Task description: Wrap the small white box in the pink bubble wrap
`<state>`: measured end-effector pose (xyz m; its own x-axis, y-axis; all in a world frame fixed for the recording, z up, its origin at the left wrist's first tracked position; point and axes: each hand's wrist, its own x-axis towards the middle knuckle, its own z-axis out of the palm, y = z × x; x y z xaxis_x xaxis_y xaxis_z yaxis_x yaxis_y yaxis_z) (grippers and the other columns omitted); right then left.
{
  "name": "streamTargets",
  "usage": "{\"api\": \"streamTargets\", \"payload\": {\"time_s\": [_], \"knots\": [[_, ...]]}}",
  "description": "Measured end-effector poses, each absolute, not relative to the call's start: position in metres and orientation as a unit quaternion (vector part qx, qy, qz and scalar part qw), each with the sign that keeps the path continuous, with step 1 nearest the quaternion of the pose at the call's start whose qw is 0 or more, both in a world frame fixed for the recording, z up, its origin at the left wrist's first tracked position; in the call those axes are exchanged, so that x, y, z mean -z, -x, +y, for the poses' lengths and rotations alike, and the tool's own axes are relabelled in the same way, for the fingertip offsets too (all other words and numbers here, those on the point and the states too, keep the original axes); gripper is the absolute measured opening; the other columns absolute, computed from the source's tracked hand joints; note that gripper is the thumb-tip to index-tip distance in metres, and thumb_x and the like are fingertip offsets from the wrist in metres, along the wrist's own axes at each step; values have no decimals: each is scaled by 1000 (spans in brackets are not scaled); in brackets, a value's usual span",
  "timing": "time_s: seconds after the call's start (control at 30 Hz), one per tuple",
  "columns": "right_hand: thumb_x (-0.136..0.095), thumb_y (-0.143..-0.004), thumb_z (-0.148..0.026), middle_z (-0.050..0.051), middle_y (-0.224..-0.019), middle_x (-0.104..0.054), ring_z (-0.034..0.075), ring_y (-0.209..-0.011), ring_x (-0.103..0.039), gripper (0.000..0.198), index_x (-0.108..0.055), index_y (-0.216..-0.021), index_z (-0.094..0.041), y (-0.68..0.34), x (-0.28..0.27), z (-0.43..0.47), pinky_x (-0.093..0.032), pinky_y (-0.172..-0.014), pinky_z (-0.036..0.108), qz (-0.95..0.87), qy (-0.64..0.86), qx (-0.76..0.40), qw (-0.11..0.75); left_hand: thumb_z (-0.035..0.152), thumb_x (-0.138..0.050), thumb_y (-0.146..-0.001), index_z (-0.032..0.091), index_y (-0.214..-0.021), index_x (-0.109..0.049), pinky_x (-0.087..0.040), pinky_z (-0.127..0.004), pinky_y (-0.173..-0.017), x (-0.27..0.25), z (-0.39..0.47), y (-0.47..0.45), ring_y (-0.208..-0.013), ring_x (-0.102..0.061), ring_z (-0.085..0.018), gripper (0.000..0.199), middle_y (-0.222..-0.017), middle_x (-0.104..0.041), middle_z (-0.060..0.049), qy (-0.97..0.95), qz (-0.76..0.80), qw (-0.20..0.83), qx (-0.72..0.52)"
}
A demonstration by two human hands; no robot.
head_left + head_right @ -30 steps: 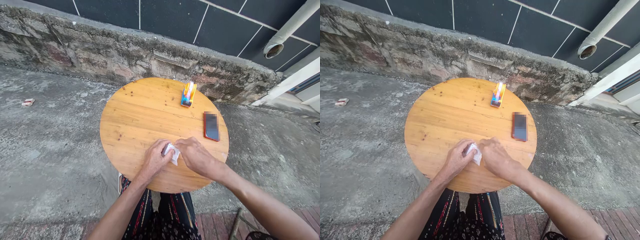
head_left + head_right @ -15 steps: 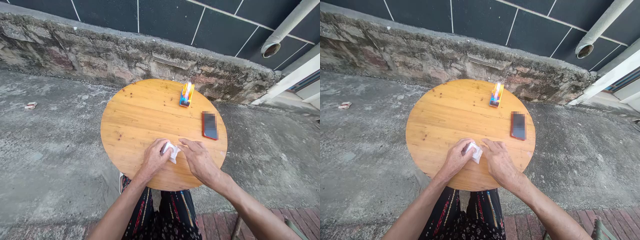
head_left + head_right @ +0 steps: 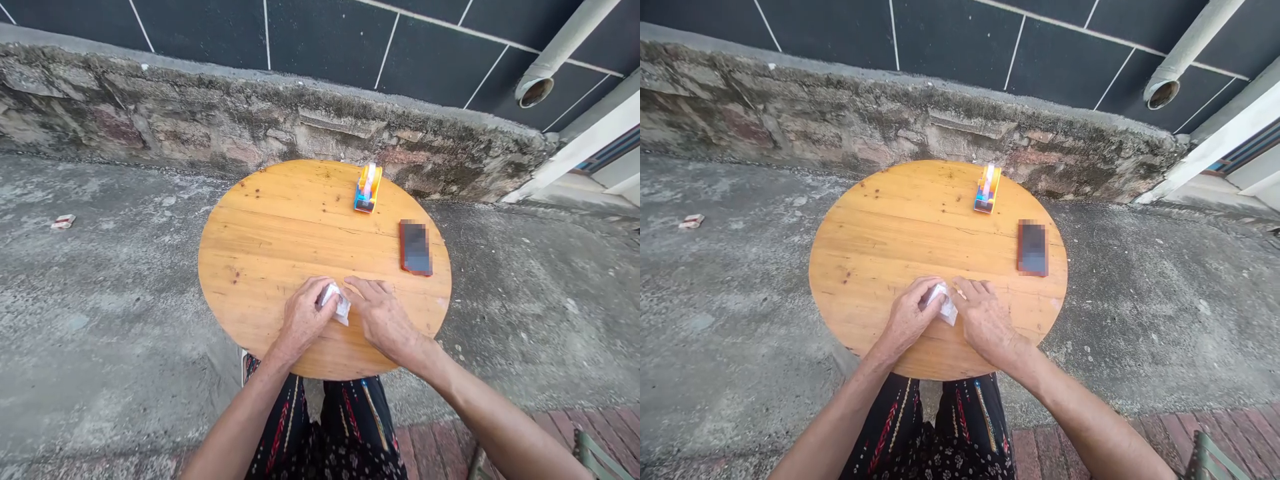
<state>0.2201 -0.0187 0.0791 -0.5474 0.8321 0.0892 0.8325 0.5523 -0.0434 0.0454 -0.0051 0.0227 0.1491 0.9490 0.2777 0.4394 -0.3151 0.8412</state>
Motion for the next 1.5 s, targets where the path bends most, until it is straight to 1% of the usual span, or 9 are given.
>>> {"api": "streamTargets", "payload": {"time_s": [0.13,0.3,0.5,0.67,0.8,1.03,1.27,1.4,1.5], "knots": [[-39,-81,-1,16,-137,-54,28,-113,-57,53,-57,-129,-13,-223,-74,-25,-46,-96,47,-878,471,-13,86,21,-56,-87,22,-111,-63,-49,-32,-94,-21,-5,-45,-109,-61,-20,25,-116,-66,-4,-695,498,298,-424],[-47,-90,-20,15,-141,-51,28,-129,-49,45,-49,-135,-18,-241,-45,-50,-41,-105,50,-808,534,-66,240,23,-57,-87,22,-112,-63,-49,-32,-94,-19,-6,-45,-110,-61,-20,26,-117,-66,-5,-698,503,279,-426],[-65,-80,-40,20,-143,-48,34,-132,-45,85,-24,-150,-15,-231,-15,-59,-34,-108,58,-755,601,-112,239,30,-58,-89,21,-109,-64,-50,-32,-92,-18,-9,-47,-105,-62,-19,23,-112,-66,-5,-698,520,236,-433],[-63,-82,-35,18,-135,-56,32,-123,-52,75,-31,-148,-16,-217,-13,-41,-36,-104,54,-757,579,-118,279,34,-54,-92,20,-108,-64,-47,-37,-97,-16,-9,-47,-107,-60,-22,23,-109,-66,-7,-717,513,187,-434],[-59,-86,-32,16,-129,-60,30,-119,-54,63,-38,-144,-17,-224,-13,-27,-37,-103,50,-759,562,-136,299,35,-52,-92,20,-124,-57,-46,-39,-101,-14,-9,-44,-116,-57,-23,36,-123,-62,-10,-743,467,219,-427],[-58,-85,-27,15,-140,-52,27,-131,-47,69,-32,-148,-17,-237,-12,-9,-32,-110,50,-758,544,-189,306,22,-60,-77,17,-143,-37,-38,-48,-111,-7,-5,-46,-130,-49,-28,70,-140,-52,-14,-743,489,209,-406],[-59,-84,-27,16,-138,-55,28,-128,-49,67,-35,-146,-16,-235,-5,-7,-33,-108,51,-752,545,-188,321,20,-58,-80,17,-147,-32,-43,-44,-108,-3,-2,-44,-125,-56,-25,72,-137,-57,-14,-728,495,259,-397],[-62,-83,-30,17,-138,-55,28,-129,-48,71,-35,-146,-14,-235,-7,-9,-32,-109,50,-754,548,-178,313,20,-54,-84,16,-150,-29,-39,-46,-111,-3,1,-41,-130,-50,-26,71,-141,-52,-15,-746,475,274,-379],[-65,-79,-32,15,-144,-49,29,-134,-43,77,-33,-148,-18,-237,-8,-16,-30,-111,50,-750,560,-170,308,18,-57,-79,17,-150,-28,-34,-47,-115,-4,0,-40,-135,-44,-28,77,-145,-48,-14,-760,456,277,-372]]}}
